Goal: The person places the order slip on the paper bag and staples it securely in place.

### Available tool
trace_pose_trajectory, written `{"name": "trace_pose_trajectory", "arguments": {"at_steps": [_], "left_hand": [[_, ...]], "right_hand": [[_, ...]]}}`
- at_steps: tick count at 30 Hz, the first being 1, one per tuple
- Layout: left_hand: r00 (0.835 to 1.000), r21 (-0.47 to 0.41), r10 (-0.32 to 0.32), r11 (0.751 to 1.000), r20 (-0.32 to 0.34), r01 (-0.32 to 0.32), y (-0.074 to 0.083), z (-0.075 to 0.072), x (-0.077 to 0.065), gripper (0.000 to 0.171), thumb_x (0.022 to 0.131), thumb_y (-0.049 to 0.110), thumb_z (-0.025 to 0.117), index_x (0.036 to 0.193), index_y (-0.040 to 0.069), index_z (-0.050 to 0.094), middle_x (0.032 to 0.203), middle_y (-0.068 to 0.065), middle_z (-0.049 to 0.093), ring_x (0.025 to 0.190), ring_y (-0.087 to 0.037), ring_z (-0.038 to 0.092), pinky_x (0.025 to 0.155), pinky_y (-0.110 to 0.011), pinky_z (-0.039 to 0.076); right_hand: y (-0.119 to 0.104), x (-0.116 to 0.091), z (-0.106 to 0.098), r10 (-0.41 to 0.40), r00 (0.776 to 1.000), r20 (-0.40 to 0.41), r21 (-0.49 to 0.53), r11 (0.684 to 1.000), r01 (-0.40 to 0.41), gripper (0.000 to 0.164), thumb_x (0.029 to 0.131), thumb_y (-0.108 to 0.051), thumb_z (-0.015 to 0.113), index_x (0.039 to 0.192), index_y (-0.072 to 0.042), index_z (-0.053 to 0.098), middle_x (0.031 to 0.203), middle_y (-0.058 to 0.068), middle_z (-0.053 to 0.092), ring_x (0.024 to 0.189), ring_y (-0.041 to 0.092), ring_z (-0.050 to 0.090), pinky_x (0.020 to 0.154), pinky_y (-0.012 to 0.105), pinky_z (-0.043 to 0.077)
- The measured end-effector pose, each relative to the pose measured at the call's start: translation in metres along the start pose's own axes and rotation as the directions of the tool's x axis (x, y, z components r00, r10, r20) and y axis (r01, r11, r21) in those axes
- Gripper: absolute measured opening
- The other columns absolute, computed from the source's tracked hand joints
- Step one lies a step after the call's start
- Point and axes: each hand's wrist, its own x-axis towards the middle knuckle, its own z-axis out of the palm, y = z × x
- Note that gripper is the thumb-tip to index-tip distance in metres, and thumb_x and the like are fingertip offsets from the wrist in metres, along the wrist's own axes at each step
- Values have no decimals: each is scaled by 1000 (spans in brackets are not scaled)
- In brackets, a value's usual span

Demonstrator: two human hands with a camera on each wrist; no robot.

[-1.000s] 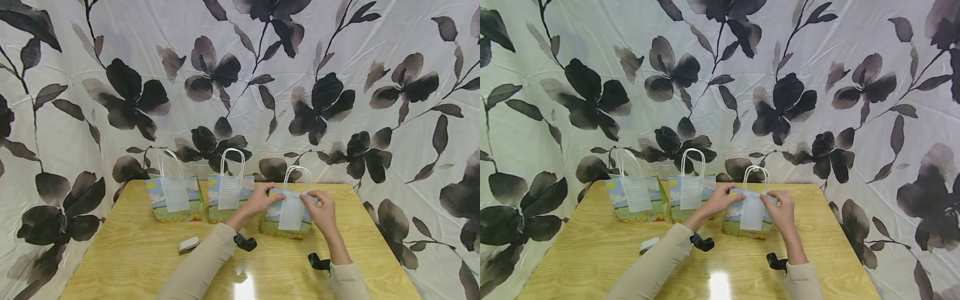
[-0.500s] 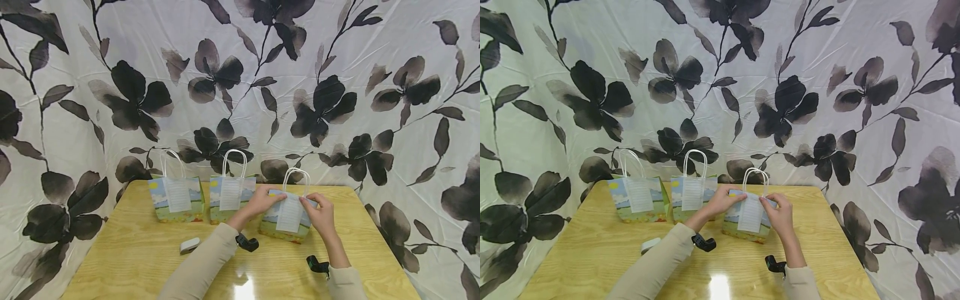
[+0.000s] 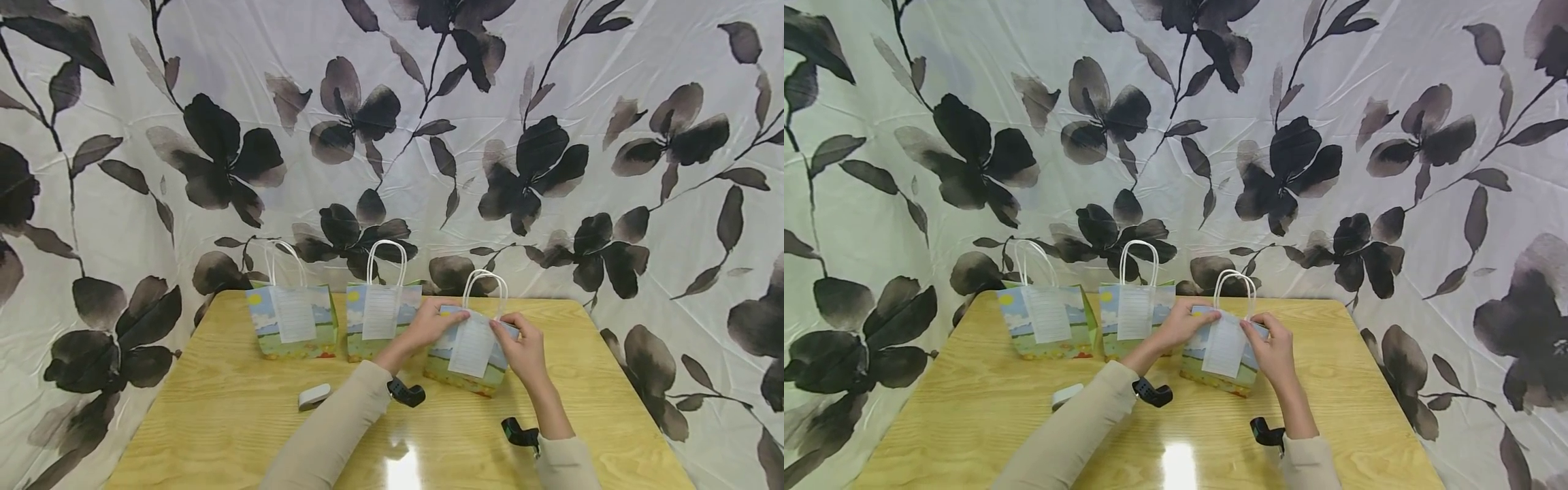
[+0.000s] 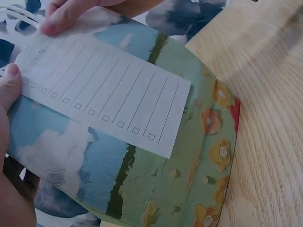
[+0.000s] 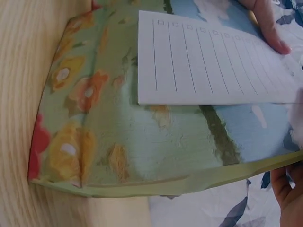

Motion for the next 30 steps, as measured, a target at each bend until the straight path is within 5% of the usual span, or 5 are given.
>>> {"name": "trace_pose_trajectory", "arguments": {"at_steps": [7, 14, 23, 27, 30], "left_hand": [[999, -26, -43, 999, 11, 44, 17, -6, -3, 16, 90, 17, 71, 98, 3, 76, 95, -3, 71, 77, -11, 63, 67, -25, 49], [999, -22, -28, 999, 30, 29, 3, -6, 2, 17, 90, 18, 72, 98, 4, 76, 97, -1, 72, 84, -8, 63, 74, -26, 49], [999, -44, 8, 999, 40, -6, 2, -7, 0, 20, 89, 16, 73, 103, 2, 75, 96, -5, 72, 80, -12, 64, 70, -28, 51], [994, 39, 89, 995, -56, -86, 12, -9, -10, 36, 89, 20, 73, 123, 10, 67, 106, -1, 66, 95, -12, 59, 81, -30, 47], [971, 109, 200, 976, -132, -186, 30, -15, -25, 41, 91, 19, 71, 131, 13, 60, 112, -1, 59, 103, -17, 54, 86, -36, 44]], "right_hand": [[-3, 2, -1, 130, 991, 35, 52, 990, -132, 9, 85, 3, 73, 91, 9, 70, 89, 18, 68, 79, 10, 61, 68, 17, 48], [2, 0, -4, 302, 948, 103, 198, 927, -317, 17, 88, -1, 71, 99, 12, 70, 89, 20, 68, 65, 15, 65, 55, 28, 54], [3, -2, -1, 238, 968, 84, 239, 938, -251, 12, 87, 3, 70, 93, 14, 71, 80, 29, 67, 59, 23, 66, 49, 31, 54], [3, -4, 0, 207, 977, 45, 231, 950, -212, 10, 86, 4, 71, 90, 13, 72, 80, 27, 68, 59, 25, 67, 49, 31, 53], [3, -6, 0, 207, 978, 36, 243, 947, -209, 10, 86, 4, 71, 90, 13, 72, 81, 28, 68, 60, 24, 67, 50, 31, 54]]}}
